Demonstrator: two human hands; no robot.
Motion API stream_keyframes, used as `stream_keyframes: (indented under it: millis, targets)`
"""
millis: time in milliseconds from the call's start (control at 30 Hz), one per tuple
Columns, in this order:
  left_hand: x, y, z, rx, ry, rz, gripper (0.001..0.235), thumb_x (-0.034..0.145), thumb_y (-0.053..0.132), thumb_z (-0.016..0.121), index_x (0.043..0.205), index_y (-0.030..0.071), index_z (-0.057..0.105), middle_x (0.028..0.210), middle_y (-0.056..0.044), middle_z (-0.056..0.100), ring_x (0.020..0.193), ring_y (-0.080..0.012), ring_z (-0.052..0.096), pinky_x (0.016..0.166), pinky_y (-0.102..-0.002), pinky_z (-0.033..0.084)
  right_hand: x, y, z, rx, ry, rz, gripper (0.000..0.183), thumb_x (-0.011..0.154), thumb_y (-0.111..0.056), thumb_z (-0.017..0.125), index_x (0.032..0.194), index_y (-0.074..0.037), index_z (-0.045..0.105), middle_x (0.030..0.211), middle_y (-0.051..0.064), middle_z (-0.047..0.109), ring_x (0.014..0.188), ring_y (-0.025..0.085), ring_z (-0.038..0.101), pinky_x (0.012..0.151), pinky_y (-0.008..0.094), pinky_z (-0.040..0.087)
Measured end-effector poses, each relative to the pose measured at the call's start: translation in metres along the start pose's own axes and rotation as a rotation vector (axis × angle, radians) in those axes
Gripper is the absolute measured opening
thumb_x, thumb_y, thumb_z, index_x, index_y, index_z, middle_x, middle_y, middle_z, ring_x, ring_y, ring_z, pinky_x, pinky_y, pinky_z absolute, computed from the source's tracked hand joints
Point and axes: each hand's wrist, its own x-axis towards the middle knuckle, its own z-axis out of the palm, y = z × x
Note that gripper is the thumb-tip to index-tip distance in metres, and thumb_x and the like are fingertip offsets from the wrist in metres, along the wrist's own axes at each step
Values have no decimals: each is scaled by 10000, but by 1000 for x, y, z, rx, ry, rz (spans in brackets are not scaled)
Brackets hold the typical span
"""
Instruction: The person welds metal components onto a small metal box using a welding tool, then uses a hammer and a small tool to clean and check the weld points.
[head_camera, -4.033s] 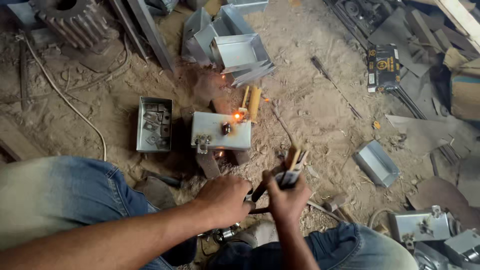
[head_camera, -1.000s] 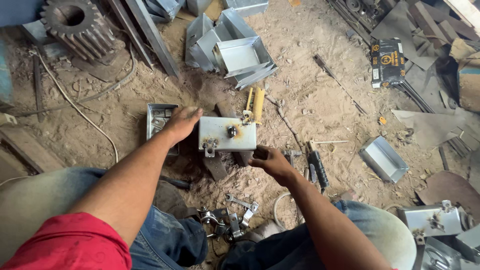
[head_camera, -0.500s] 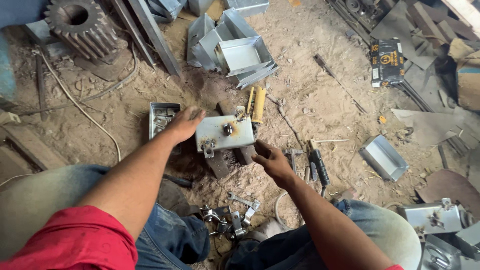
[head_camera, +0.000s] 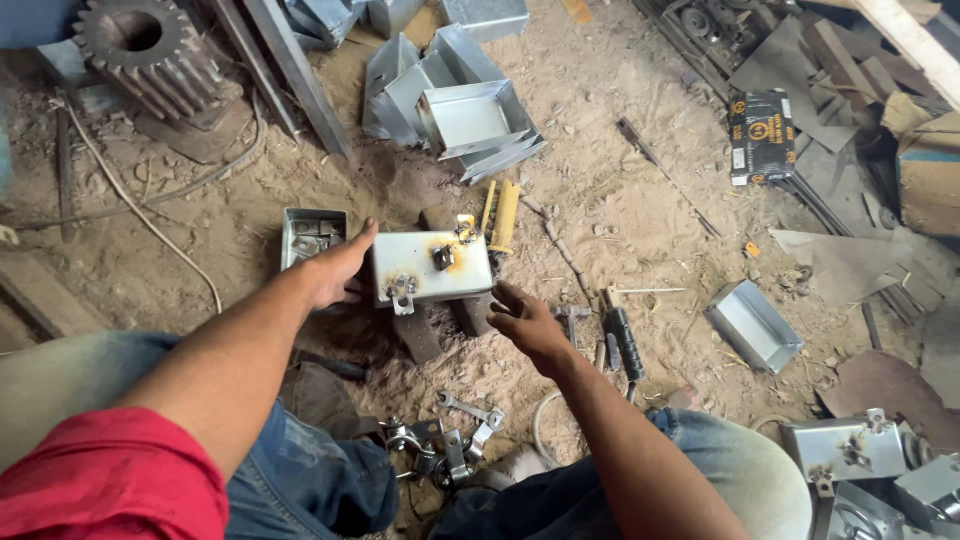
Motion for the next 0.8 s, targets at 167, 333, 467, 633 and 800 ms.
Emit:
stream_keyframes:
  millis: [167, 333, 467, 633, 800]
  targets:
    - [-3, 12, 4, -158, 12, 51, 740, 979, 708, 368, 1385, 126, 579, 1320, -159, 648, 1229, -321, 593, 1103, -499, 425, -6, 0, -7, -69, 120, 96, 705, 956, -114, 572, 1588, -88, 263, 1646, 121, 331, 1432, 309, 458, 1137, 452, 460]
    - [19, 20, 14, -323, 7, 190, 413, 1006, 366, 592, 1300, 76, 602, 1182, -111, 671, 1114, -299, 629, 999, -534, 503, -12, -17, -32, 35, 360, 14, 642, 951, -137, 589, 1549, -82, 363, 1587, 112, 458, 1269, 326, 636, 985, 494, 539]
    - [9, 40, 30, -9, 243, 244, 468, 963, 227, 705, 1410, 130, 611, 1377, -78, 611, 1187, -231, 546, 980, -501, 383, -34, -49, -58, 118, 451, -147, 627, 948, -168, 606, 1537, -88, 406, 1513, 149, 526, 1217, 267, 644, 904, 430, 561]
    - [-36, 81, 85, 380, 310, 572, 354, 824, 168, 795, 1173, 114, 769, 1172, -107, 763, 1071, -244, 714, 951, -392, 541, -77, -86, -70, 41, 537, -459, 519, 960, -209, 649, 1447, -60, 547, 1473, 139, 581, 1195, 269, 675, 918, 385, 580]
    - [-92, 105, 113, 881, 464, 678, 257, 807, 156, 827, 1062, 138, 806, 1107, -138, 742, 1050, -294, 688, 947, -395, 533, -106, -97, -63, -280, 658, -543, 435, 936, -213, 700, 1343, -72, 643, 1359, 143, 662, 1113, 252, 726, 849, 389, 583]
